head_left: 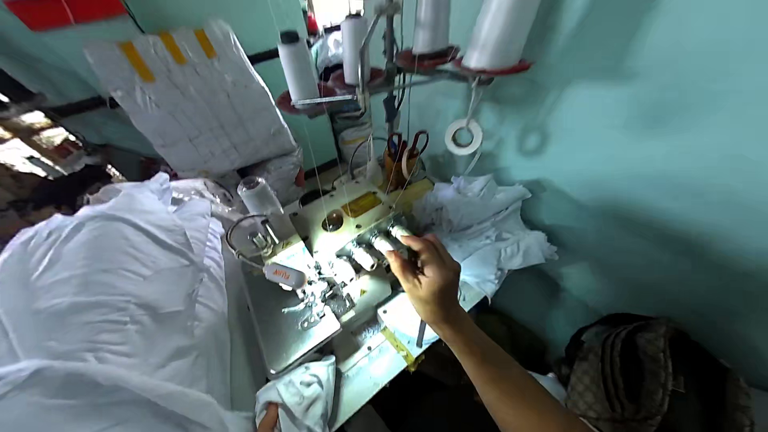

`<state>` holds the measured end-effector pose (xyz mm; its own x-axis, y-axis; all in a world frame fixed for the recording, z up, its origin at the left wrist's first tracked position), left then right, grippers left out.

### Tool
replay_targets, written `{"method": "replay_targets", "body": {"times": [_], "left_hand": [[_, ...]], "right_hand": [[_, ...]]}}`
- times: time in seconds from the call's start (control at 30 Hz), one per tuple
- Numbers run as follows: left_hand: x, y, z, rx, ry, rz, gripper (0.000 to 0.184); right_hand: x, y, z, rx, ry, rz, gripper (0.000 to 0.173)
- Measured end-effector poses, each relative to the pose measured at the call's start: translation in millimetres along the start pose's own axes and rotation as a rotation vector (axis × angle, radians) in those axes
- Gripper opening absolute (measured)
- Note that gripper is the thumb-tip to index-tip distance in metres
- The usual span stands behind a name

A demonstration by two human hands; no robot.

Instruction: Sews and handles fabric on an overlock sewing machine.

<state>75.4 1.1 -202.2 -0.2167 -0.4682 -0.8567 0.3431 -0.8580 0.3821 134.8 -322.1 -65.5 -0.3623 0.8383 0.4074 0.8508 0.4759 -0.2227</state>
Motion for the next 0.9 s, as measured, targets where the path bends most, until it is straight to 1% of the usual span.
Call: {"method": "replay_targets", "body": {"times": [0.03, 0.07, 0.1, 0.17, 0.2, 0.23, 0.27, 0.33, 0.4, 0.47, 0.53, 0.57, 0.63, 0.7, 0.73, 0.77, 0.83, 0.87, 0.9], "left_hand": [[8.1, -2.1, -6.5, 0.025, -0.009, 0.012, 0.026], [19.2, -6.2, -16.2, 0.081, -0.025, 0.060, 0.025], [25.5, -7.3, -22.1, 0.098, -0.032, 0.065, 0.027], [28.6, -7.1, -23.9, 0.085, -0.024, 0.043, 0.029], [23.7, -3.8, -18.1, 0.079, -0.010, 0.021, 0.027], [12.9, 3.3, -6.9, 0.062, 0.012, -0.027, 0.023], [-4.8, 14.9, 7.7, 0.023, 0.055, -0.108, 0.023], [-37.7, 27.8, 24.2, 0.059, 0.161, -0.194, 0.028], [-66.6, 34.6, 26.1, 0.131, 0.224, -0.231, 0.023], [-92.3, 53.1, 28.1, 0.212, 0.228, -0.264, 0.022], [-110.8, 69.9, 25.4, 0.278, 0.200, -0.284, 0.020], [-116.2, 77.1, 23.2, 0.314, 0.191, -0.290, 0.019], [-123.2, 85.7, 20.8, 0.376, 0.212, -0.320, 0.019], [-127.6, 89.6, 23.2, 0.407, 0.253, -0.362, 0.019], [-128.8, 90.3, 25.7, 0.413, 0.271, -0.375, 0.019], [-131.4, 92.2, 27.6, 0.410, 0.290, -0.373, 0.018], [-142.2, 96.3, 24.8, 0.335, 0.336, -0.347, 0.016], [-151.8, 94.6, 24.6, 0.273, 0.378, -0.366, 0.013], [-166.3, 87.3, 27.7, 0.214, 0.446, -0.428, 0.010]], "right_hand": [[-9.2, -3.5, -4.9, 0.021, 0.034, 0.084, 0.035], [-16.5, -3.0, -8.8, 0.068, 0.069, 0.146, 0.037], [-21.6, -0.1, -11.2, 0.117, 0.100, 0.175, 0.037], [-25.5, 4.9, -13.5, 0.172, 0.130, 0.184, 0.031], [-25.5, 6.0, -14.4, 0.189, 0.135, 0.185, 0.029], [-24.7, 6.4, -15.0, 0.201, 0.133, 0.189, 0.028], [-23.3, 6.7, -15.4, 0.206, 0.121, 0.197, 0.027], [-19.8, 6.5, -15.9, 0.217, 0.070, 0.210, 0.026], [-15.4, 5.5, -18.5, 0.279, -0.009, 0.201, 0.026], [-10.1, 4.4, -25.3, 0.388, -0.056, 0.152, 0.023], [-4.9, 2.8, -32.0, 0.482, -0.093, 0.137, 0.024], [0.2, -1.5, -33.8, 0.513, -0.082, 0.122, 0.026], [27.1, -17.7, -29.1, 0.497, -0.055, -0.014, 0.032], [67.4, -25.0, -8.2, 0.494, -0.064, -0.366, 0.022], [87.7, -20.2, 9.2, 0.545, -0.052, -0.553, 0.021], [105.3, -9.6, 27.0, 0.610, -0.028, -0.674, 0.023], [130.7, 19.4, 55.5, 0.728, -0.002, -0.699, 0.029], [141.6, 34.1, 63.8, 0.762, 0.025, -0.707, 0.029], [153.7, 44.9, 69.6, 0.782, 0.076, -0.767, 0.024]]}}
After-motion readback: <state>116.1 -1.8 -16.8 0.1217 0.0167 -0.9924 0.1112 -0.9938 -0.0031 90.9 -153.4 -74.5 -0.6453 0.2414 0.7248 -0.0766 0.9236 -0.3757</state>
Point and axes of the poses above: each hand's wrist, its own z-axis away from the middle knuckle, its own y-axis out of the palm, x = y × z, the point moved 7 cm from there along -z, towards the middle knuckle, and after that the axes turned 8 degrees about -y, right-handed, at the moved point
